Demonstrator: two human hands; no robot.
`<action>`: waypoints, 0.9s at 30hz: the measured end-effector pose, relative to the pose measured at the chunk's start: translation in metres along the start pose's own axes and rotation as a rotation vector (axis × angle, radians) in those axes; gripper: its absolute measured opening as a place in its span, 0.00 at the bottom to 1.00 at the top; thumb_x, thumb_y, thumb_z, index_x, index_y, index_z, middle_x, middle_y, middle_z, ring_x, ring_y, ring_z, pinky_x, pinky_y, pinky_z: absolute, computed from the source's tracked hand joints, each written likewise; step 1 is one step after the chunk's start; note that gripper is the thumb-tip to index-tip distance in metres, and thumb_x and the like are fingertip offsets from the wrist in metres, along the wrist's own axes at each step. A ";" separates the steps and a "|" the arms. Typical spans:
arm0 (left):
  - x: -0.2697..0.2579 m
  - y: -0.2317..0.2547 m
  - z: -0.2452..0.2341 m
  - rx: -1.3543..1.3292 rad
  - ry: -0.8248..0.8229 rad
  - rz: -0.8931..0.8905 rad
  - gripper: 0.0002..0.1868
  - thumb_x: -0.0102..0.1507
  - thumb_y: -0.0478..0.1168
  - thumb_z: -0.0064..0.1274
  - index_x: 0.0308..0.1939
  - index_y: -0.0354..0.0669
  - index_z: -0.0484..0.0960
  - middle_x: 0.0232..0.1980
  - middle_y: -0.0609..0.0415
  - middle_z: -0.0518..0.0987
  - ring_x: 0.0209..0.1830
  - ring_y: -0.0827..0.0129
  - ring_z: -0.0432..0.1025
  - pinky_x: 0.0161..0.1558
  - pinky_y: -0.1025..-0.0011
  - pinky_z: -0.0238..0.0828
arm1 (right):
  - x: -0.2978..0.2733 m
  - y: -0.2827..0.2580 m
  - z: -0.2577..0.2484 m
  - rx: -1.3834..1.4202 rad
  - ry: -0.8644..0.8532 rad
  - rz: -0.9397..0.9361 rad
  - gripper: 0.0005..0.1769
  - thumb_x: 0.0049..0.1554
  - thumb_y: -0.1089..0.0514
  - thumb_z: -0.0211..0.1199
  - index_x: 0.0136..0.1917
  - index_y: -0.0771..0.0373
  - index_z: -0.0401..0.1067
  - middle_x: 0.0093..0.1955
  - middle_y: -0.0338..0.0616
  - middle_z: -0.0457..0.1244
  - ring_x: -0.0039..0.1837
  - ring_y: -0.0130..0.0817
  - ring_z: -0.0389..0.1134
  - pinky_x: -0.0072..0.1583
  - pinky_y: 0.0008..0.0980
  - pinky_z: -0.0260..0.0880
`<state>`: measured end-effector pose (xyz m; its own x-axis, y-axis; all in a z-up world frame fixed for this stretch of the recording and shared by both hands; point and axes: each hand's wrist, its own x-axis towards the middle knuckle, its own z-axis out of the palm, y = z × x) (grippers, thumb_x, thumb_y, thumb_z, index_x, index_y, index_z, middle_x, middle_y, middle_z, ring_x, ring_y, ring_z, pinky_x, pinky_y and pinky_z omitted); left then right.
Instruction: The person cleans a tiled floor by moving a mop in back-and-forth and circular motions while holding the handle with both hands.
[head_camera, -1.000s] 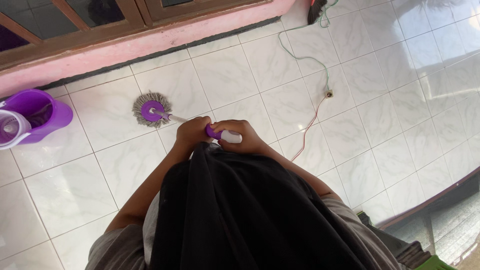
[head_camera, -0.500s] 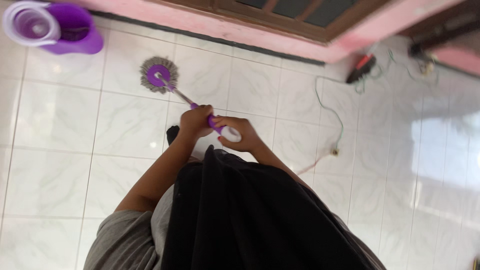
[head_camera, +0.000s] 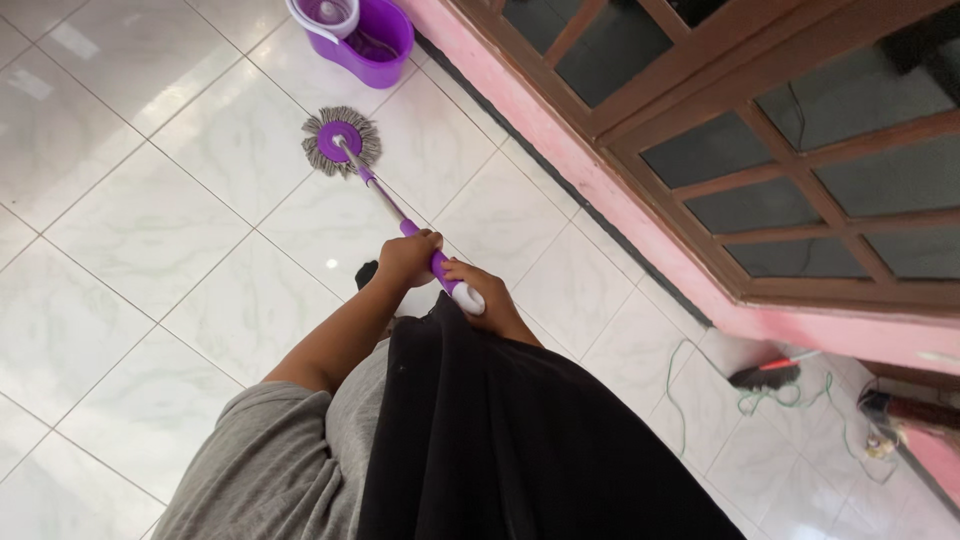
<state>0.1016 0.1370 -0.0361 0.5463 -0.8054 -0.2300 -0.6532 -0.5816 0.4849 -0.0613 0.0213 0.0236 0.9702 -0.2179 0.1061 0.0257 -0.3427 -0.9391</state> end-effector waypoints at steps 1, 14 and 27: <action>0.002 -0.007 -0.015 -0.006 0.036 -0.024 0.14 0.57 0.50 0.57 0.42 0.51 0.79 0.46 0.57 0.81 0.42 0.53 0.79 0.38 0.55 0.75 | 0.020 -0.008 0.001 0.005 -0.029 -0.011 0.22 0.51 0.63 0.72 0.59 0.63 0.74 0.63 0.50 0.69 0.69 0.45 0.69 0.67 0.38 0.69; 0.020 -0.010 -0.107 -0.230 0.074 -0.311 0.17 0.53 0.50 0.58 0.45 0.54 0.81 0.46 0.51 0.82 0.48 0.55 0.78 0.47 0.57 0.74 | 0.151 -0.026 -0.023 0.196 -0.215 -0.362 0.16 0.49 0.67 0.62 0.53 0.67 0.73 0.57 0.52 0.71 0.65 0.42 0.74 0.68 0.36 0.73; 0.034 0.046 0.001 -0.185 0.325 -0.623 0.11 0.57 0.44 0.56 0.42 0.52 0.80 0.45 0.54 0.82 0.46 0.53 0.79 0.43 0.55 0.76 | 0.131 0.012 -0.102 -0.008 -0.719 -0.363 0.23 0.51 0.65 0.66 0.61 0.66 0.72 0.67 0.54 0.67 0.73 0.47 0.66 0.71 0.41 0.66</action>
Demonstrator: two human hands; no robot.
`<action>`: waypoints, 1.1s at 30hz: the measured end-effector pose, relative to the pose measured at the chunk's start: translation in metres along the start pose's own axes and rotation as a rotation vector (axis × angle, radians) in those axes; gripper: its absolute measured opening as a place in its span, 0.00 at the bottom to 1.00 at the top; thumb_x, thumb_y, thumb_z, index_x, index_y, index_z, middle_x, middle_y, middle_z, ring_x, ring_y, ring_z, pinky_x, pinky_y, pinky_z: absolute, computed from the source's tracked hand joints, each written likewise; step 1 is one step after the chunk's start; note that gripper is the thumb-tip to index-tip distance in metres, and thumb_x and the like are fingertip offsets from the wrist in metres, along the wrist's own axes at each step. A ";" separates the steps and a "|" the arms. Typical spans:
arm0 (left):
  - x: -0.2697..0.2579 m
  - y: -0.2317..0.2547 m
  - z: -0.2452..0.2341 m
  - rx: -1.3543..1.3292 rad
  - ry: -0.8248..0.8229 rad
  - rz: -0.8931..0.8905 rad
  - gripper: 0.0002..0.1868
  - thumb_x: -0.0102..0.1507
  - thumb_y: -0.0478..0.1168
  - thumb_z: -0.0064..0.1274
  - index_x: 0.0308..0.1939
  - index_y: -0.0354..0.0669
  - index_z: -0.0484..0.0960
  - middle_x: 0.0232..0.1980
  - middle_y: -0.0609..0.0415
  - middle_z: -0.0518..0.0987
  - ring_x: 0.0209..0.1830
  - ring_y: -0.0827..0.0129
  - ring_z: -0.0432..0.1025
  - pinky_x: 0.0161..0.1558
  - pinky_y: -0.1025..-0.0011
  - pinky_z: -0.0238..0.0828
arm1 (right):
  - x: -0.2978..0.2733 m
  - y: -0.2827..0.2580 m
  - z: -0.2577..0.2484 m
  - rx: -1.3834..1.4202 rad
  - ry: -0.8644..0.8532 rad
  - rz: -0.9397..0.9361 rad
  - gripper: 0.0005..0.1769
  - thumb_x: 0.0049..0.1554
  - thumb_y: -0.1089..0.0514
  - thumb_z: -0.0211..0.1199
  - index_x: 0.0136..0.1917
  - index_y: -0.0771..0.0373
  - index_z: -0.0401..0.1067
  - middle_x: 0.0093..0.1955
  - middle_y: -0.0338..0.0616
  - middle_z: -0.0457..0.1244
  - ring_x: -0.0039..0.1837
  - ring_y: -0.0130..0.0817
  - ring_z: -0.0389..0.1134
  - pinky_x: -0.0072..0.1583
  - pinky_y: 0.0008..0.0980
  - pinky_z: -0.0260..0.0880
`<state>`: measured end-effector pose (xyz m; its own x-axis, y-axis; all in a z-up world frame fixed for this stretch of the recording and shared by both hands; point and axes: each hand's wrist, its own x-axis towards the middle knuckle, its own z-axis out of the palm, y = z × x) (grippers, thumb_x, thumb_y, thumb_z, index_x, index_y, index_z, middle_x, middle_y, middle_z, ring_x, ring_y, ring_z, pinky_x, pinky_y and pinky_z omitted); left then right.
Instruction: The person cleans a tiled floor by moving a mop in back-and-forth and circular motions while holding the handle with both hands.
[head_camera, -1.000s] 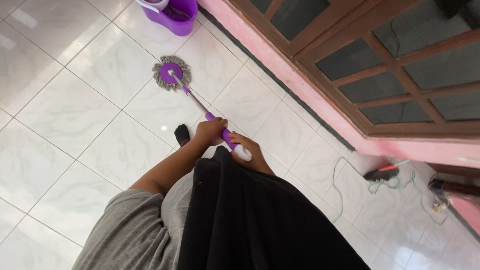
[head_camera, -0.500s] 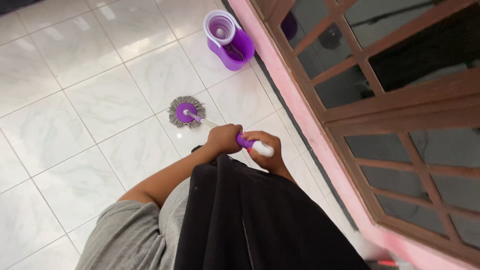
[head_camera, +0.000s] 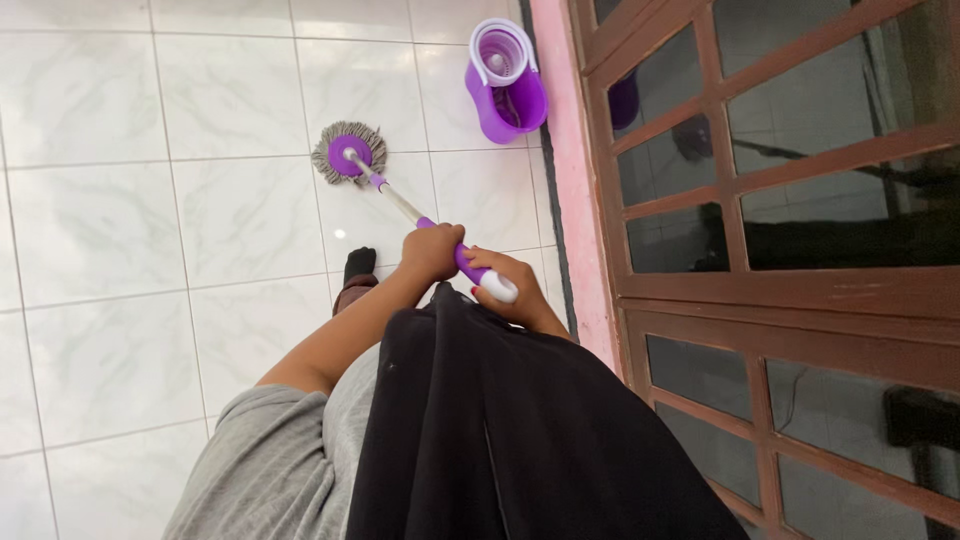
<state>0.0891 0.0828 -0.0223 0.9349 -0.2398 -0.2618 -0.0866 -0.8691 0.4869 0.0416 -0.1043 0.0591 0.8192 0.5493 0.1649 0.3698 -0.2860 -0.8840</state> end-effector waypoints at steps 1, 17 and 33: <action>-0.006 0.009 0.001 -0.018 0.008 -0.003 0.11 0.56 0.42 0.57 0.42 0.51 0.80 0.44 0.53 0.82 0.45 0.53 0.79 0.43 0.55 0.76 | -0.007 -0.001 -0.009 0.005 -0.001 -0.009 0.21 0.51 0.65 0.66 0.59 0.66 0.73 0.66 0.53 0.68 0.73 0.47 0.67 0.71 0.41 0.67; -0.083 -0.127 -0.011 -0.057 0.250 -0.327 0.13 0.57 0.43 0.57 0.46 0.53 0.78 0.50 0.56 0.81 0.49 0.55 0.78 0.43 0.54 0.76 | 0.068 -0.012 0.109 -0.048 -0.320 -0.138 0.26 0.50 0.61 0.73 0.62 0.60 0.72 0.71 0.49 0.65 0.69 0.41 0.68 0.67 0.37 0.69; -0.232 -0.305 -0.112 -0.301 0.266 -0.387 0.15 0.55 0.47 0.60 0.44 0.52 0.79 0.50 0.55 0.81 0.48 0.54 0.77 0.46 0.55 0.75 | 0.163 -0.106 0.318 0.037 -0.277 -0.433 0.21 0.50 0.63 0.66 0.58 0.64 0.71 0.61 0.49 0.70 0.66 0.45 0.73 0.65 0.37 0.75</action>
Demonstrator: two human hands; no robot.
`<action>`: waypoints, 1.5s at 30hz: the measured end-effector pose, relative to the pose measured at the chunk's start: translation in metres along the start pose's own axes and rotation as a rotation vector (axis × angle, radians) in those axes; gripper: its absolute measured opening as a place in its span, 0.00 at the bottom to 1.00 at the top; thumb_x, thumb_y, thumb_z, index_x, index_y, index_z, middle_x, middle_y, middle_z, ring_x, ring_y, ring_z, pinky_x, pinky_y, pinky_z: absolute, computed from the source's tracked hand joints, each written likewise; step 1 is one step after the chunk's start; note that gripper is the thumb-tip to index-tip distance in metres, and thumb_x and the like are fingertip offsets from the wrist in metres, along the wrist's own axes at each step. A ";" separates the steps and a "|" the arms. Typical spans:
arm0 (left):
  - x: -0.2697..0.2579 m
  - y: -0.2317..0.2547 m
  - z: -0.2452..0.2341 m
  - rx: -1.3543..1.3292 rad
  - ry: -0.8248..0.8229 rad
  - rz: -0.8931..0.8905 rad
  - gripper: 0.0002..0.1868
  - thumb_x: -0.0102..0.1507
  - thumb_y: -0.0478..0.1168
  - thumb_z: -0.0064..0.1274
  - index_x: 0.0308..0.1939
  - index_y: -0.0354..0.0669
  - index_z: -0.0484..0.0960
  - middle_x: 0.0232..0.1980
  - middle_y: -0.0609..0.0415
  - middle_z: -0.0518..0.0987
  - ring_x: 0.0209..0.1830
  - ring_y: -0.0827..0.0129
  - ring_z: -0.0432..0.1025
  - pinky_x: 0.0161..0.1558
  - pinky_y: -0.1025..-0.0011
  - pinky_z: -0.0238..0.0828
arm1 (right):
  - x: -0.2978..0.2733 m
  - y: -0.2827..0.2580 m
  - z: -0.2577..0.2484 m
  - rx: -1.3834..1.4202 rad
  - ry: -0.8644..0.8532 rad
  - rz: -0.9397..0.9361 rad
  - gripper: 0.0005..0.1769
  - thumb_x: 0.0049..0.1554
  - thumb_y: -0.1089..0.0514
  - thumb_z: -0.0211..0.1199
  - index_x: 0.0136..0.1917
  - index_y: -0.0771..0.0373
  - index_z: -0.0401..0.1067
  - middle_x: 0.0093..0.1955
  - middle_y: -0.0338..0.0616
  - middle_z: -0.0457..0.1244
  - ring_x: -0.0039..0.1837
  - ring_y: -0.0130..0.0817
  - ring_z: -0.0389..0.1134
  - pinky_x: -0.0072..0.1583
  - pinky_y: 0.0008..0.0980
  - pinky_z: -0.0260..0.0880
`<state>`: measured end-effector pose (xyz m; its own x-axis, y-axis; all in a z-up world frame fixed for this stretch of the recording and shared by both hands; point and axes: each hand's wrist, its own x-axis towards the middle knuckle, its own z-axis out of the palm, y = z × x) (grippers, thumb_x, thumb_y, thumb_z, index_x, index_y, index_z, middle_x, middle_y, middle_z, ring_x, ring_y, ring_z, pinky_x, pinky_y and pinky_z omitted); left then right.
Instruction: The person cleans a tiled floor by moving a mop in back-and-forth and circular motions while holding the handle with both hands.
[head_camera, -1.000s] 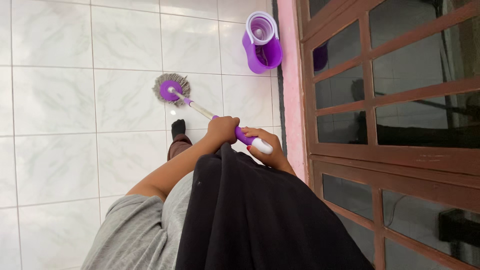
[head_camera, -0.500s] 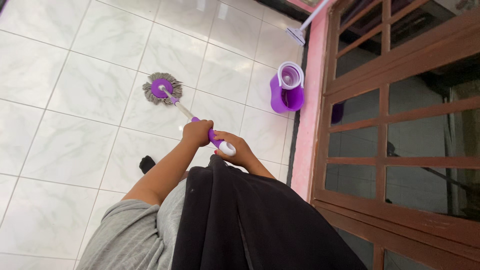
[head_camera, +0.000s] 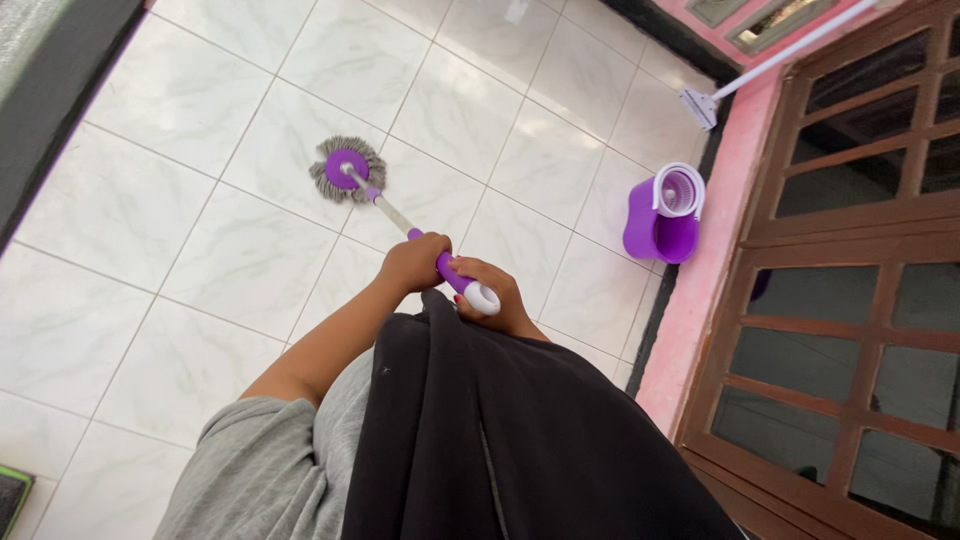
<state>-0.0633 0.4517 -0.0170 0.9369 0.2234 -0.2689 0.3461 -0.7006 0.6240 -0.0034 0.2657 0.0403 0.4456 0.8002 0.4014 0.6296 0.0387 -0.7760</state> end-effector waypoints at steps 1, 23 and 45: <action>0.000 -0.022 -0.006 -0.010 0.102 0.030 0.13 0.59 0.49 0.58 0.44 0.52 0.79 0.49 0.55 0.81 0.47 0.53 0.78 0.45 0.55 0.75 | 0.014 -0.002 0.017 -0.040 -0.053 0.012 0.22 0.49 0.63 0.67 0.58 0.63 0.73 0.61 0.49 0.70 0.66 0.47 0.72 0.65 0.39 0.74; 0.033 -0.142 -0.142 -0.107 0.268 -0.263 0.13 0.61 0.49 0.57 0.45 0.51 0.77 0.50 0.53 0.79 0.47 0.52 0.77 0.43 0.53 0.74 | 0.219 0.029 0.103 0.267 -0.392 -0.067 0.20 0.51 0.64 0.67 0.58 0.67 0.70 0.65 0.55 0.68 0.71 0.50 0.69 0.71 0.43 0.69; 0.046 -0.282 -0.302 -0.500 0.486 -0.114 0.17 0.60 0.43 0.56 0.53 0.50 0.76 0.66 0.53 0.76 0.65 0.56 0.72 0.60 0.64 0.70 | 0.443 0.009 0.240 0.386 -0.659 -0.131 0.12 0.50 0.65 0.71 0.47 0.61 0.72 0.51 0.43 0.68 0.63 0.43 0.70 0.65 0.37 0.71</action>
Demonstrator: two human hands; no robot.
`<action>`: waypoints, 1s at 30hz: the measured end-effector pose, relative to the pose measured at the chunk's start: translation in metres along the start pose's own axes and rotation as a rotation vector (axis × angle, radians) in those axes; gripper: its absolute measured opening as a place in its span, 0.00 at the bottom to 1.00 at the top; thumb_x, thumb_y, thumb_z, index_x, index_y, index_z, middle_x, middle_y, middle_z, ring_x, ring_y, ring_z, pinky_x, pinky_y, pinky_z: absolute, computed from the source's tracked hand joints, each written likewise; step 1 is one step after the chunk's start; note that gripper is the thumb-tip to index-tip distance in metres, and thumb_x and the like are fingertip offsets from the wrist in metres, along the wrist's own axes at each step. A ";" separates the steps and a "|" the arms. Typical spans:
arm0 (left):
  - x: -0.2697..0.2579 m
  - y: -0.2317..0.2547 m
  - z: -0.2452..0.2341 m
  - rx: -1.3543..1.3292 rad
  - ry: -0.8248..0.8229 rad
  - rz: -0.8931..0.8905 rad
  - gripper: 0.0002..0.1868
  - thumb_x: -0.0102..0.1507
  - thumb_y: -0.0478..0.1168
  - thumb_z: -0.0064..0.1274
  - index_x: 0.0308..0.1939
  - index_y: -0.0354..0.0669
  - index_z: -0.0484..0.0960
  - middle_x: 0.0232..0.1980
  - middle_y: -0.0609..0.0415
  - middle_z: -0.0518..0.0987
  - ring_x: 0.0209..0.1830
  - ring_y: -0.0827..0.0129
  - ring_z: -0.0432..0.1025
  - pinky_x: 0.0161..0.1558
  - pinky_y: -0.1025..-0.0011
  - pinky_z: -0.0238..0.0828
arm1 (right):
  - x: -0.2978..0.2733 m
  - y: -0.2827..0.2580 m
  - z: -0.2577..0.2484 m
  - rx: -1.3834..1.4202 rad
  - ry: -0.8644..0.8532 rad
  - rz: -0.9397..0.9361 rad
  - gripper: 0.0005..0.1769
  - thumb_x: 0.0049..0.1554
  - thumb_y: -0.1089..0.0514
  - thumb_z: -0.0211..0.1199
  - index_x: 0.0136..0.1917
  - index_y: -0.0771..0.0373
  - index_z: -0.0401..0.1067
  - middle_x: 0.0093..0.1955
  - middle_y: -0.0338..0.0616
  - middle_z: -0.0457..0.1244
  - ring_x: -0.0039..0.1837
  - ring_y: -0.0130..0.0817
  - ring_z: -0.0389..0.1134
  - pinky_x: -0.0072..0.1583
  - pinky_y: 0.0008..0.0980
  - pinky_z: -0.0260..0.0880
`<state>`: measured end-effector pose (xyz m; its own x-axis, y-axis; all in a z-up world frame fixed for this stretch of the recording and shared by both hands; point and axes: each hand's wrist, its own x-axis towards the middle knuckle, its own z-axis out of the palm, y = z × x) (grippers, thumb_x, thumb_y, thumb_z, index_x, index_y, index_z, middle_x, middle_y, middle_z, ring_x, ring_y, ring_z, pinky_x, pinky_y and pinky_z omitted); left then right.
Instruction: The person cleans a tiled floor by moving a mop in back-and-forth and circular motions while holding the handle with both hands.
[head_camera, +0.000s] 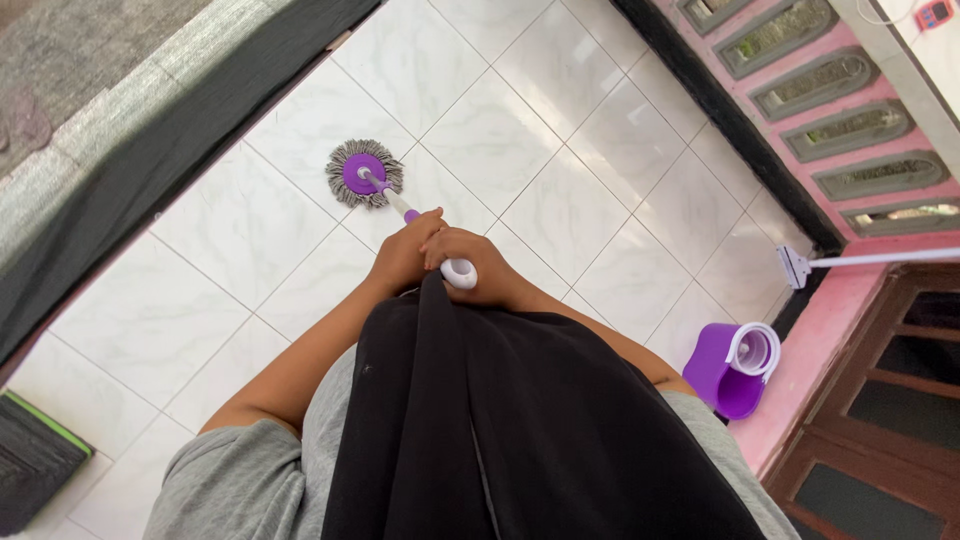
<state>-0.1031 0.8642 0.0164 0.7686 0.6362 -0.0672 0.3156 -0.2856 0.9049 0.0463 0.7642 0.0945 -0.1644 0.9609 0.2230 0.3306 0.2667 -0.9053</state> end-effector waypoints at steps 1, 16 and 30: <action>0.008 -0.009 -0.006 0.003 -0.021 0.014 0.17 0.60 0.43 0.56 0.53 0.50 0.76 0.66 0.53 0.76 0.65 0.56 0.72 0.60 0.64 0.70 | 0.005 0.006 0.004 -0.008 0.024 0.006 0.12 0.50 0.65 0.71 0.47 0.61 0.72 0.51 0.43 0.68 0.63 0.43 0.70 0.65 0.37 0.71; 0.124 0.024 0.035 0.368 -0.788 0.210 0.16 0.60 0.45 0.56 0.52 0.53 0.76 0.63 0.57 0.81 0.60 0.57 0.76 0.57 0.63 0.74 | -0.021 -0.035 0.008 -0.161 0.827 0.305 0.10 0.52 0.65 0.69 0.48 0.62 0.73 0.51 0.45 0.69 0.60 0.39 0.71 0.63 0.36 0.72; 0.130 0.041 0.160 0.303 -0.768 0.409 0.20 0.59 0.44 0.58 0.55 0.57 0.78 0.75 0.47 0.64 0.65 0.52 0.69 0.56 0.60 0.72 | -0.114 0.006 -0.019 -0.433 0.832 0.445 0.15 0.46 0.59 0.73 0.44 0.60 0.69 0.48 0.42 0.66 0.54 0.43 0.68 0.57 0.39 0.71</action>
<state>0.0995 0.8204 -0.0224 0.9766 -0.1749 -0.1248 -0.0131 -0.6280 0.7781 0.0843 0.6580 0.0708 0.6934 0.6834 0.2285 0.5369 -0.2785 -0.7964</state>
